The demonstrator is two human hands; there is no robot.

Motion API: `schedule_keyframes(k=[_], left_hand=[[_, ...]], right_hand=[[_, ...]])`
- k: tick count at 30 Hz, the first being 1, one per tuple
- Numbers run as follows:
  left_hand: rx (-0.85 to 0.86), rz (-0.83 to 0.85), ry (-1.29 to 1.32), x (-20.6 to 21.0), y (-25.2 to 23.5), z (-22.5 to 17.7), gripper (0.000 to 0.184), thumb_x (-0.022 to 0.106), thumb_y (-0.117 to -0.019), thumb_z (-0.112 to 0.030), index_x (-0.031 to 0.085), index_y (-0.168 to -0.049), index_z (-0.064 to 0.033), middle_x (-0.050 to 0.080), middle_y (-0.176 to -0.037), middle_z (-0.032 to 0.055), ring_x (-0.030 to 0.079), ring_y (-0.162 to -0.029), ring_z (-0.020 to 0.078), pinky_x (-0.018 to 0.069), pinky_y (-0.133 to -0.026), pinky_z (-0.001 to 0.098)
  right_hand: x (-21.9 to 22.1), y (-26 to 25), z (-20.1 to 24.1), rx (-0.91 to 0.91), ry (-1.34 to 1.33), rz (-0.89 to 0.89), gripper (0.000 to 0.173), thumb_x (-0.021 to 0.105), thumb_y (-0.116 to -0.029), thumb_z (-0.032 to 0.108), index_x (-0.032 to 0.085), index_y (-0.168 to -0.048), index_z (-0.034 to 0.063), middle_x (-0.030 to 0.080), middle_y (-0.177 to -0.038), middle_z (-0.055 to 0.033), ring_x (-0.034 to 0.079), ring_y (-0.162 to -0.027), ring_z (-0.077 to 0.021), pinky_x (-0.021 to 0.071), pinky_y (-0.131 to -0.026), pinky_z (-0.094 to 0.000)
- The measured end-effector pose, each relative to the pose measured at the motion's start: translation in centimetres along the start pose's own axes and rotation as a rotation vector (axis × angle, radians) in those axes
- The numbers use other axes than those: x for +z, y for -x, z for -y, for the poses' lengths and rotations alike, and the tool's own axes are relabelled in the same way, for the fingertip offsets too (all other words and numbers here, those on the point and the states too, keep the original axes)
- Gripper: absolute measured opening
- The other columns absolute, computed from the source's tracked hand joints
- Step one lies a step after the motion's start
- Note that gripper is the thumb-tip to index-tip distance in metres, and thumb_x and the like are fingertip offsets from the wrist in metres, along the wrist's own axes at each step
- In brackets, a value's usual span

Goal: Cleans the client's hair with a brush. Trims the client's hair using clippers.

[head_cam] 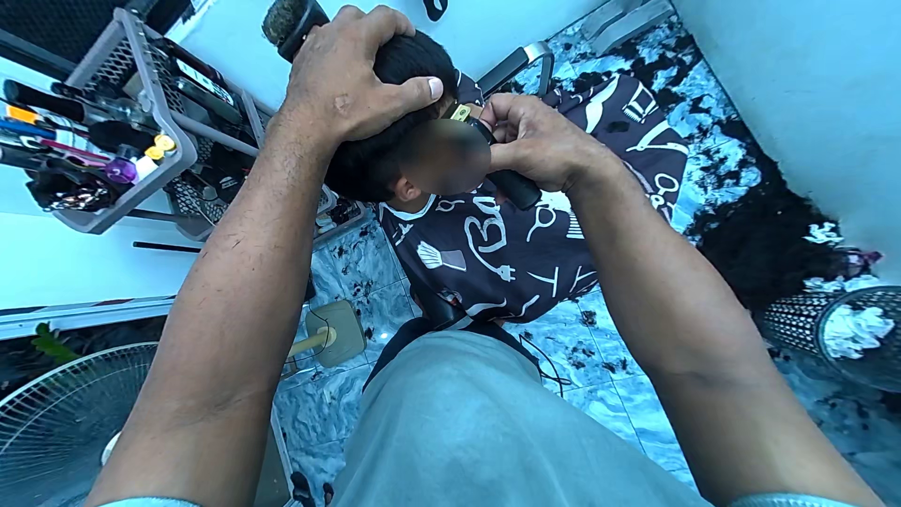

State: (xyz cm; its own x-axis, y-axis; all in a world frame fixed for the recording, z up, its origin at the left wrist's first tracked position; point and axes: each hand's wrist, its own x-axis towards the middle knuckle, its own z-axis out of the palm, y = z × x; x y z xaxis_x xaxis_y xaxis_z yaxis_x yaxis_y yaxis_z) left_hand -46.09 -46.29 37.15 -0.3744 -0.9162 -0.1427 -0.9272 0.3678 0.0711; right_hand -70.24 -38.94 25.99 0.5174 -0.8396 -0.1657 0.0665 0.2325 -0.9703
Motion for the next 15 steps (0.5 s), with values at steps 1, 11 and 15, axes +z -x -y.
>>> schedule_keyframes(k=[1, 11, 15], left_hand=[[0.0, -0.002, 0.001, 0.0, -0.01, 0.01, 0.083, 0.048, -0.0772, -0.09, 0.058, -0.141, -0.0377, 0.062, -0.138, 0.0008, 0.058, -0.128, 0.0217, 0.0456, -0.104, 0.057], [0.014, -0.011, 0.006, 0.07, -0.11, 0.23, 0.082, 0.048, -0.0778, -0.09, 0.059, -0.14, -0.0376, 0.063, -0.136, 0.0008, 0.059, -0.127, 0.0209, 0.0458, -0.104, 0.0563], [0.019, -0.016, 0.019, 0.12, -0.15, 0.31, 0.08, 0.049, -0.0782, -0.089, 0.06, -0.14, -0.0375, 0.063, -0.135, 0.0007, 0.059, -0.127, 0.0204, 0.0464, -0.104, 0.0559]], right_hand=[[0.02, -0.03, 0.02, -0.003, -0.006, -0.001, 0.037, 0.074, -0.0867, 0.008, 0.051, -0.115, 0.003, 0.073, -0.097, -0.0177, 0.074, -0.067, -0.0281, 0.059, -0.044, -0.0373], [0.07, -0.15, 0.2, -0.01, 0.029, -0.007, 0.038, 0.075, -0.0858, 0.01, 0.051, -0.114, 0.0035, 0.073, -0.096, -0.0162, 0.074, -0.068, -0.0267, 0.0594, -0.045, -0.0368], [-0.02, -0.06, 0.21, -0.01, 0.057, 0.004, 0.038, 0.076, -0.0849, 0.01, 0.051, -0.113, 0.0033, 0.073, -0.095, -0.0158, 0.074, -0.067, -0.0258, 0.0593, -0.045, -0.0362]])
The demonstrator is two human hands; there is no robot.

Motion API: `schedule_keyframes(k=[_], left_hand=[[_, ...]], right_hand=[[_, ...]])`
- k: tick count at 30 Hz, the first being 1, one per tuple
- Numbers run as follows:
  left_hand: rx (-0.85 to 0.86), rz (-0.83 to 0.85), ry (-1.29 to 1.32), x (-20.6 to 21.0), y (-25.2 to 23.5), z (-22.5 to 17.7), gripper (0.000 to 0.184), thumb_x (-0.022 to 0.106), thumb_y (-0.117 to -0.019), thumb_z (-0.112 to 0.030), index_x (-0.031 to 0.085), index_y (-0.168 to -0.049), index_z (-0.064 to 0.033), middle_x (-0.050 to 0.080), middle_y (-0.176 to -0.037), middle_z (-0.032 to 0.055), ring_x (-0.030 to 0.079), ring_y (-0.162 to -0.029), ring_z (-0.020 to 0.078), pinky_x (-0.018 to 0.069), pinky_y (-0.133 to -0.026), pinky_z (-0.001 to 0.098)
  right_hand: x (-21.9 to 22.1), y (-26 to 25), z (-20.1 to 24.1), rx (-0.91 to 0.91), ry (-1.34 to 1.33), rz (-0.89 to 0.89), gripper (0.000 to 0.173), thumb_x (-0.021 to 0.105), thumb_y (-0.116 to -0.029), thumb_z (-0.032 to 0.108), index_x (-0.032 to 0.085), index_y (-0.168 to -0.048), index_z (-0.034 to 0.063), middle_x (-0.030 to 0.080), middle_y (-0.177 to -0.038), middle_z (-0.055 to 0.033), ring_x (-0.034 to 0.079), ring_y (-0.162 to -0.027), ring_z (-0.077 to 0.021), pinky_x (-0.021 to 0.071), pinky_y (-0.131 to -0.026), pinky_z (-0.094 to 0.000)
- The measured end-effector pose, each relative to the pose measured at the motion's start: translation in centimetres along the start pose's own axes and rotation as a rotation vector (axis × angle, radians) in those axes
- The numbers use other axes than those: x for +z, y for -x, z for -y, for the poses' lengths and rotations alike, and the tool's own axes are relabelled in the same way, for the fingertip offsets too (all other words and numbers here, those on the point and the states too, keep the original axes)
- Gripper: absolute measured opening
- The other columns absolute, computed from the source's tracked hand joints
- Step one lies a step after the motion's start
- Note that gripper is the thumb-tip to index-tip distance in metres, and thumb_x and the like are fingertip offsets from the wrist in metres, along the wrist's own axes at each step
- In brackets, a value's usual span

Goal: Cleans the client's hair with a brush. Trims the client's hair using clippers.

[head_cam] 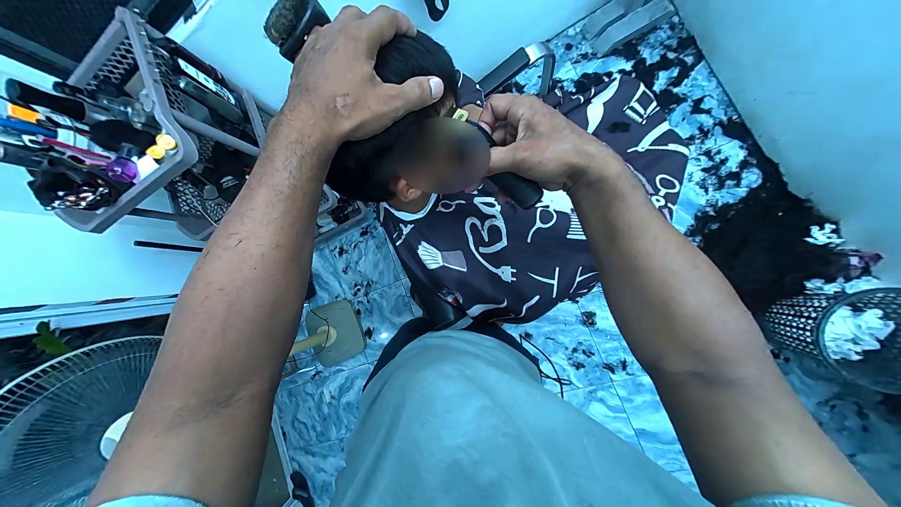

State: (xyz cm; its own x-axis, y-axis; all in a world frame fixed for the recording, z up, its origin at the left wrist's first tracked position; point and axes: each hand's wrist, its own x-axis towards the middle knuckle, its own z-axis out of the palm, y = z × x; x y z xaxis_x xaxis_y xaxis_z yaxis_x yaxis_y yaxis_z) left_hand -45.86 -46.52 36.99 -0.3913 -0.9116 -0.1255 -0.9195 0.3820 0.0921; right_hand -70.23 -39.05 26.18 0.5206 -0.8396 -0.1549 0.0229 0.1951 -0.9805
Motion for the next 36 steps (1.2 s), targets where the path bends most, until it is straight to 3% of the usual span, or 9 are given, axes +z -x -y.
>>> schedule_keyframes(k=[4, 10, 14, 36], left_hand=[[0.002, -0.004, 0.003, 0.09, -0.01, 0.08, 0.08, 0.05, -0.0783, -0.089, 0.06, -0.139, -0.0375, 0.063, -0.136, 0.0005, 0.059, -0.126, 0.0203, 0.0462, -0.104, 0.0556], [-0.009, -0.002, -0.002, 0.1, -0.02, -0.07, 0.08, 0.05, -0.0781, -0.089, 0.06, -0.139, -0.0381, 0.063, -0.136, -0.0004, 0.059, -0.127, 0.0198, 0.0461, -0.104, 0.0555], [-0.008, 0.002, -0.006, 0.01, -0.03, -0.11, 0.081, 0.049, -0.0777, -0.089, 0.059, -0.14, -0.0382, 0.063, -0.136, -0.0003, 0.059, -0.127, 0.0199, 0.0461, -0.104, 0.0558], [-0.007, 0.004, -0.003, -0.08, 0.09, -0.18, 0.08, 0.05, -0.0789, -0.087, 0.06, -0.139, -0.0368, 0.063, -0.135, 0.001, 0.059, -0.126, 0.0209, 0.0456, -0.104, 0.0563]], right_hand=[[0.05, 0.06, 0.0, -0.012, -0.021, 0.003, 0.038, 0.075, -0.0841, 0.01, 0.052, -0.114, 0.0031, 0.074, -0.099, -0.0161, 0.074, -0.069, -0.0265, 0.0591, -0.045, -0.0364], [0.11, -0.04, 0.08, -0.014, 0.02, 0.004, 0.037, 0.077, -0.0848, 0.012, 0.052, -0.112, 0.0037, 0.073, -0.091, -0.0151, 0.073, -0.064, -0.0247, 0.0585, -0.044, -0.0353], [-0.04, 0.05, 0.11, -0.022, -0.003, 0.014, 0.038, 0.075, -0.0841, 0.01, 0.052, -0.113, 0.0032, 0.073, -0.095, -0.0157, 0.074, -0.067, -0.0251, 0.0589, -0.044, -0.0357], [0.28, -0.1, 0.06, -0.017, 0.041, 0.006, 0.038, 0.08, -0.084, 0.01, 0.052, -0.11, 0.0033, 0.073, -0.087, -0.0143, 0.072, -0.062, -0.0237, 0.0584, -0.044, -0.0347]])
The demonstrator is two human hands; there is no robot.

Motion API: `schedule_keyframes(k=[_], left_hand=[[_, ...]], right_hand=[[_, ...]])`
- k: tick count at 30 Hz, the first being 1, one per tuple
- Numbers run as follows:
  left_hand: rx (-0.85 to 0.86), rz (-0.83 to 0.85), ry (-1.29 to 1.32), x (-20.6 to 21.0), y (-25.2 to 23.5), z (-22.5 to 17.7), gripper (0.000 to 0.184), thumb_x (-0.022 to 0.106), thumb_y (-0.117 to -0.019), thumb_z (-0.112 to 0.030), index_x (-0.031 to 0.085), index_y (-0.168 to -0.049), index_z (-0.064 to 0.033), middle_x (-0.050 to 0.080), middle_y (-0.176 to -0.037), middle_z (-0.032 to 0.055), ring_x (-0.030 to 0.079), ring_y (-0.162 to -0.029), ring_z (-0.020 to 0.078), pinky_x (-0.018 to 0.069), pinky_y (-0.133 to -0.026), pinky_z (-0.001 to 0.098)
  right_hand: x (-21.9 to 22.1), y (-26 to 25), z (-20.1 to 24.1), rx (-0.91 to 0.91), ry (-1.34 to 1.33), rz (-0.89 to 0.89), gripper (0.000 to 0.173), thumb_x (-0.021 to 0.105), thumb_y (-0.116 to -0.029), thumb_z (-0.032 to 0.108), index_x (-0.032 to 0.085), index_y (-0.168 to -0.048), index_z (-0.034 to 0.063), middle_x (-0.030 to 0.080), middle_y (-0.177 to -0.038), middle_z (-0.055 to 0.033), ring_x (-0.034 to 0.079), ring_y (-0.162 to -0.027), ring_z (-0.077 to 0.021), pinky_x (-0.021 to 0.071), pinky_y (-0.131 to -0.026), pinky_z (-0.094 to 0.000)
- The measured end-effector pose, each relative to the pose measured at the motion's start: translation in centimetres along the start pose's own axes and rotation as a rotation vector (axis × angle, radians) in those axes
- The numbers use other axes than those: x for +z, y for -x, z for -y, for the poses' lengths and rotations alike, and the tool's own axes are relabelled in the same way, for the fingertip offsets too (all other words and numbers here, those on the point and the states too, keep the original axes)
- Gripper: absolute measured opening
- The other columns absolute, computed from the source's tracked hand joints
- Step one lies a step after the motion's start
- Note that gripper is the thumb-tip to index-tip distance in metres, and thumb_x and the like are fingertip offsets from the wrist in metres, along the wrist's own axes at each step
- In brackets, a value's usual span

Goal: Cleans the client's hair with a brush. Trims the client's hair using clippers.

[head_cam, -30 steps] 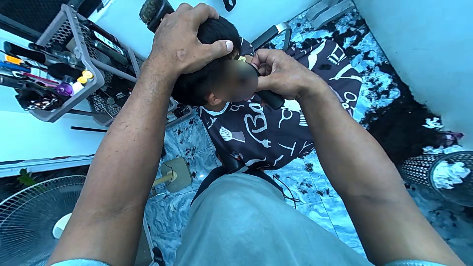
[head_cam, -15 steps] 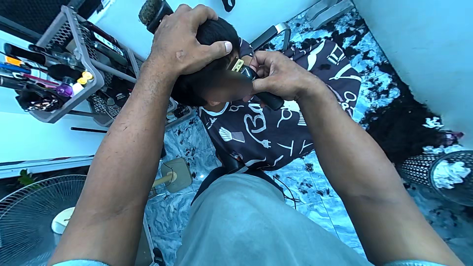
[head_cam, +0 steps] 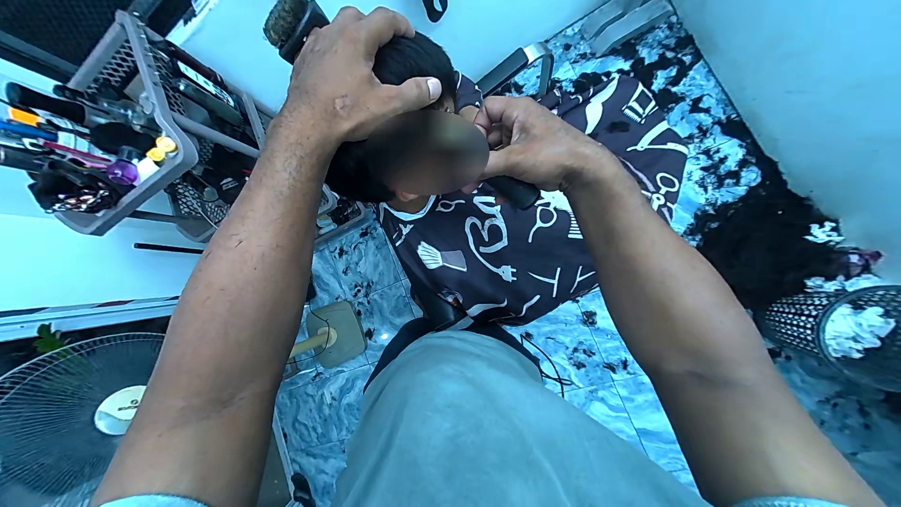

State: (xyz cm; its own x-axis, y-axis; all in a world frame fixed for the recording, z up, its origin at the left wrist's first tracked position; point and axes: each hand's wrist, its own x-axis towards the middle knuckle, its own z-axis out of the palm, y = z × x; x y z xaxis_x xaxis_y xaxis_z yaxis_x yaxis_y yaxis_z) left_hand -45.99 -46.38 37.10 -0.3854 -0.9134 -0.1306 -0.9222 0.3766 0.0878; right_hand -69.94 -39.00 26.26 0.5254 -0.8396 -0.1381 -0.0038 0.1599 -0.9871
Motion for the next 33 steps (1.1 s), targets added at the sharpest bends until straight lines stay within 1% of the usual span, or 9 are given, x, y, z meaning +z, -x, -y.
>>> schedule_keyframes(k=[6, 12, 15, 18, 20, 23, 29, 31, 33], left_hand=[[-0.004, 0.0, -0.005, -0.11, 0.21, -0.06, 0.081, 0.049, -0.0789, -0.088, 0.059, -0.141, -0.0372, 0.062, -0.137, 0.001, 0.059, -0.127, 0.0208, 0.0453, -0.105, 0.0553], [-0.003, 0.003, -0.001, -0.11, 0.12, -0.08, 0.08, 0.05, -0.079, -0.088, 0.059, -0.14, -0.0376, 0.062, -0.136, 0.0012, 0.059, -0.127, 0.0212, 0.0454, -0.104, 0.0559], [-0.005, 0.003, -0.005, -0.12, 0.08, -0.1, 0.08, 0.049, -0.0787, -0.088, 0.059, -0.14, -0.0377, 0.062, -0.136, 0.0011, 0.058, -0.127, 0.0208, 0.0455, -0.104, 0.0554], [0.002, 0.002, -0.003, -0.07, -0.05, -0.04, 0.08, 0.05, -0.079, -0.087, 0.059, -0.14, -0.0368, 0.062, -0.136, 0.001, 0.059, -0.127, 0.0205, 0.0458, -0.104, 0.0551], [0.004, 0.003, 0.001, -0.06, -0.11, 0.05, 0.08, 0.05, -0.079, -0.088, 0.059, -0.14, -0.0367, 0.063, -0.136, 0.0009, 0.059, -0.127, 0.0206, 0.0461, -0.104, 0.0552], [0.008, -0.003, 0.008, 0.1, -0.26, 0.28, 0.08, 0.05, -0.0789, -0.088, 0.06, -0.139, -0.0366, 0.063, -0.135, 0.001, 0.059, -0.126, 0.021, 0.0464, -0.103, 0.0557], [0.006, 0.002, 0.009, 0.14, -0.4, 0.31, 0.08, 0.05, -0.0785, -0.088, 0.06, -0.139, -0.0374, 0.063, -0.135, 0.0002, 0.059, -0.126, 0.02, 0.0461, -0.104, 0.0553], [0.006, 0.001, 0.011, 0.1, -0.36, 0.27, 0.079, 0.051, -0.0786, -0.088, 0.06, -0.139, -0.0375, 0.063, -0.135, 0.0002, 0.059, -0.126, 0.0201, 0.0462, -0.104, 0.0552], [0.012, -0.001, 0.012, 0.1, -0.35, 0.29, 0.079, 0.05, -0.0788, -0.088, 0.06, -0.139, -0.0373, 0.063, -0.136, 0.0004, 0.059, -0.126, 0.0202, 0.0466, -0.104, 0.0551]], right_hand=[[-0.06, 0.14, 0.11, -0.011, -0.037, 0.006, 0.037, 0.077, -0.0837, 0.009, 0.052, -0.11, 0.0033, 0.073, -0.091, -0.0151, 0.073, -0.066, -0.0241, 0.0584, -0.044, -0.0346], [-0.12, -0.01, 0.08, -0.008, 0.013, 0.004, 0.036, 0.079, -0.0829, 0.01, 0.053, -0.107, 0.0036, 0.073, -0.088, -0.0144, 0.072, -0.063, -0.0234, 0.0575, -0.043, -0.0343], [-0.05, 0.06, 0.27, -0.007, -0.001, -0.001, 0.037, 0.078, -0.0832, 0.009, 0.052, -0.109, 0.0035, 0.072, -0.089, -0.0143, 0.073, -0.064, -0.0236, 0.0585, -0.044, -0.0347], [-0.02, -0.09, 0.33, 0.004, 0.037, -0.001, 0.038, 0.081, -0.0825, 0.009, 0.053, -0.108, 0.0031, 0.072, -0.088, -0.0143, 0.072, -0.064, -0.0241, 0.0577, -0.043, -0.035], [-0.14, -0.06, 0.22, 0.003, 0.064, 0.006, 0.038, 0.081, -0.0823, 0.01, 0.053, -0.108, 0.0035, 0.073, -0.089, -0.0138, 0.073, -0.064, -0.0239, 0.0588, -0.044, -0.0355], [-0.14, 0.04, 0.08, -0.021, 0.034, 0.005, 0.037, 0.079, -0.082, 0.01, 0.053, -0.108, 0.0035, 0.072, -0.089, -0.0139, 0.072, -0.064, -0.0236, 0.0587, -0.045, -0.0355], [-0.19, -0.19, 0.1, -0.004, 0.068, 0.011, 0.039, 0.082, -0.0808, 0.01, 0.054, -0.107, 0.0039, 0.072, -0.089, -0.0131, 0.072, -0.064, -0.0229, 0.0587, -0.045, -0.0351], [-0.3, -0.13, 0.01, -0.01, 0.06, 0.011, 0.04, 0.082, -0.0798, 0.01, 0.054, -0.107, 0.0037, 0.072, -0.089, -0.0132, 0.072, -0.065, -0.023, 0.0595, -0.046, -0.0355], [-0.26, -0.11, 0.07, -0.024, 0.038, 0.004, 0.039, 0.081, -0.0802, 0.01, 0.053, -0.107, 0.0035, 0.072, -0.089, -0.0135, 0.073, -0.065, -0.0231, 0.0591, -0.045, -0.035]])
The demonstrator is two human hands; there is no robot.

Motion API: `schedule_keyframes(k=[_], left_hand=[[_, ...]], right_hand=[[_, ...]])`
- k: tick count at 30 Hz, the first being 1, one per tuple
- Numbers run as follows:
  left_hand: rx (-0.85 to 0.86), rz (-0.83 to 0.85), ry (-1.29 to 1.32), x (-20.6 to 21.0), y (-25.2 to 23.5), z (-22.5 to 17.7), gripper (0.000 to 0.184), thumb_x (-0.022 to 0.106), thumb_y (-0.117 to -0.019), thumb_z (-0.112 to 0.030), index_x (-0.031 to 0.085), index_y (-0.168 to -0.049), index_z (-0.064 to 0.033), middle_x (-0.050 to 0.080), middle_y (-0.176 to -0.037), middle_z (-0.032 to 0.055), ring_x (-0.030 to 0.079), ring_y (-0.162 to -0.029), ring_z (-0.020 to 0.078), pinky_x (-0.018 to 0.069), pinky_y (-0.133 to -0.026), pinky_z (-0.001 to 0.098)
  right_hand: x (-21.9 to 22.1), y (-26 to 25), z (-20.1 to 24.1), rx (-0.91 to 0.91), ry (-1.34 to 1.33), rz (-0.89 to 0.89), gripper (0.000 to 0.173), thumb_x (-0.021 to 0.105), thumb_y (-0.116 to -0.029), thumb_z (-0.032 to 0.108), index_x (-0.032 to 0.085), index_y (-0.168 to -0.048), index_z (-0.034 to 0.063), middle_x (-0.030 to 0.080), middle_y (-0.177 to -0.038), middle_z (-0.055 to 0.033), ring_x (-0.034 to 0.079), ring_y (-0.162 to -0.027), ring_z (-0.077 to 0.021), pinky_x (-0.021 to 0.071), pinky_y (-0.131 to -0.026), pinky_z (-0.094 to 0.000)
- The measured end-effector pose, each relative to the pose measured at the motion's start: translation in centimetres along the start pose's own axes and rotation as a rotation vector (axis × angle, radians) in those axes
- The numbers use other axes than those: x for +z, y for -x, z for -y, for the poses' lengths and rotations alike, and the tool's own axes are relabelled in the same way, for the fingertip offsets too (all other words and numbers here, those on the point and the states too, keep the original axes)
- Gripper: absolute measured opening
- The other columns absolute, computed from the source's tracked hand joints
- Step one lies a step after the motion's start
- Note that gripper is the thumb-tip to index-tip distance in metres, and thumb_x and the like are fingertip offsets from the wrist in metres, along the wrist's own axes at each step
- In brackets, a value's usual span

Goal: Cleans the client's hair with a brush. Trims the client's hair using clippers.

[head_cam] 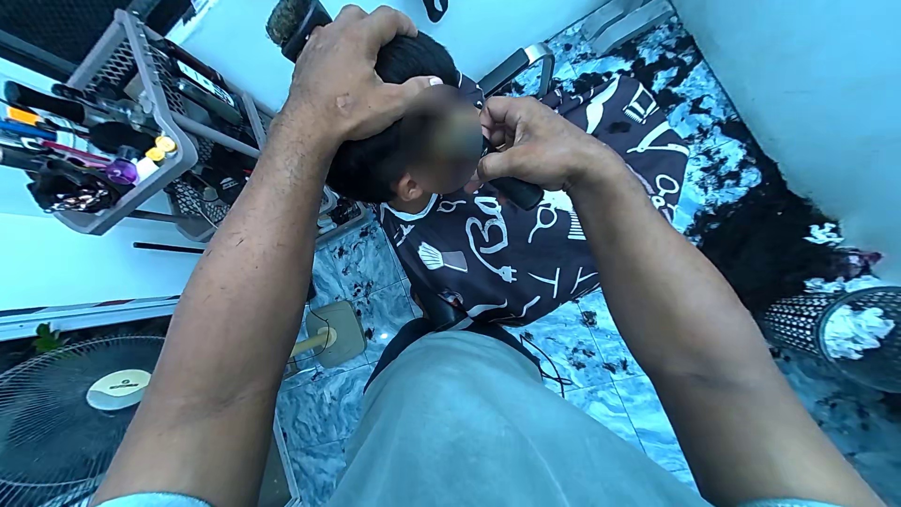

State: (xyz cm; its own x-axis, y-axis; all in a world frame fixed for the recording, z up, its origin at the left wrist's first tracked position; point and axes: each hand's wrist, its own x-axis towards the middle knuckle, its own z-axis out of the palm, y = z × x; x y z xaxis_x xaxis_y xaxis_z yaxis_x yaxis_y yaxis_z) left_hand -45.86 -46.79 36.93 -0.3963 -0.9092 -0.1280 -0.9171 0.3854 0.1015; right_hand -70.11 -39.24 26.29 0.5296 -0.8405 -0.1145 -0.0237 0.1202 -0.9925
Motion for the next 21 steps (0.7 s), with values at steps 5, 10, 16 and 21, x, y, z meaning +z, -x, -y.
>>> schedule_keyframes(k=[5, 10, 16, 21], left_hand=[[0.001, 0.003, -0.001, 0.01, 0.02, 0.0, 0.08, 0.05, -0.0789, -0.088, 0.06, -0.139, -0.0367, 0.063, -0.135, 0.0005, 0.059, -0.127, 0.0197, 0.0455, -0.105, 0.0544], [-0.003, 0.0, 0.0, 0.02, 0.03, 0.1, 0.08, 0.051, -0.0786, -0.088, 0.06, -0.139, -0.0371, 0.063, -0.136, 0.0003, 0.059, -0.126, 0.0194, 0.0453, -0.105, 0.0544], [-0.008, 0.003, -0.003, -0.06, 0.07, -0.08, 0.08, 0.05, -0.0787, -0.088, 0.06, -0.14, -0.0368, 0.062, -0.136, 0.0003, 0.059, -0.127, 0.0192, 0.0457, -0.105, 0.0537], [-0.01, 0.006, -0.011, -0.06, 0.11, -0.09, 0.081, 0.049, -0.0785, -0.088, 0.06, -0.14, -0.037, 0.063, -0.136, 0.002, 0.059, -0.127, 0.0211, 0.0453, -0.105, 0.0552]], right_hand=[[0.0, -0.19, -0.17, 0.012, 0.072, 0.011, 0.041, 0.084, -0.0778, 0.01, 0.054, -0.106, 0.0042, 0.071, -0.09, -0.0123, 0.071, -0.065, -0.0223, 0.0596, -0.047, -0.0361], [-0.03, 0.07, -0.11, -0.025, 0.019, 0.012, 0.039, 0.083, -0.0802, 0.008, 0.054, -0.105, 0.0035, 0.072, -0.088, -0.0122, 0.072, -0.063, -0.0219, 0.0589, -0.045, -0.0343], [0.03, -0.21, -0.22, 0.004, 0.058, 0.014, 0.041, 0.085, -0.0778, 0.008, 0.054, -0.105, 0.0044, 0.07, -0.091, -0.0121, 0.071, -0.065, -0.0215, 0.0596, -0.047, -0.0356], [0.02, -0.09, -0.18, -0.03, 0.023, 0.007, 0.039, 0.082, -0.0796, 0.008, 0.054, -0.106, 0.0035, 0.072, -0.089, -0.0126, 0.072, -0.064, -0.0222, 0.059, -0.045, -0.0349]])
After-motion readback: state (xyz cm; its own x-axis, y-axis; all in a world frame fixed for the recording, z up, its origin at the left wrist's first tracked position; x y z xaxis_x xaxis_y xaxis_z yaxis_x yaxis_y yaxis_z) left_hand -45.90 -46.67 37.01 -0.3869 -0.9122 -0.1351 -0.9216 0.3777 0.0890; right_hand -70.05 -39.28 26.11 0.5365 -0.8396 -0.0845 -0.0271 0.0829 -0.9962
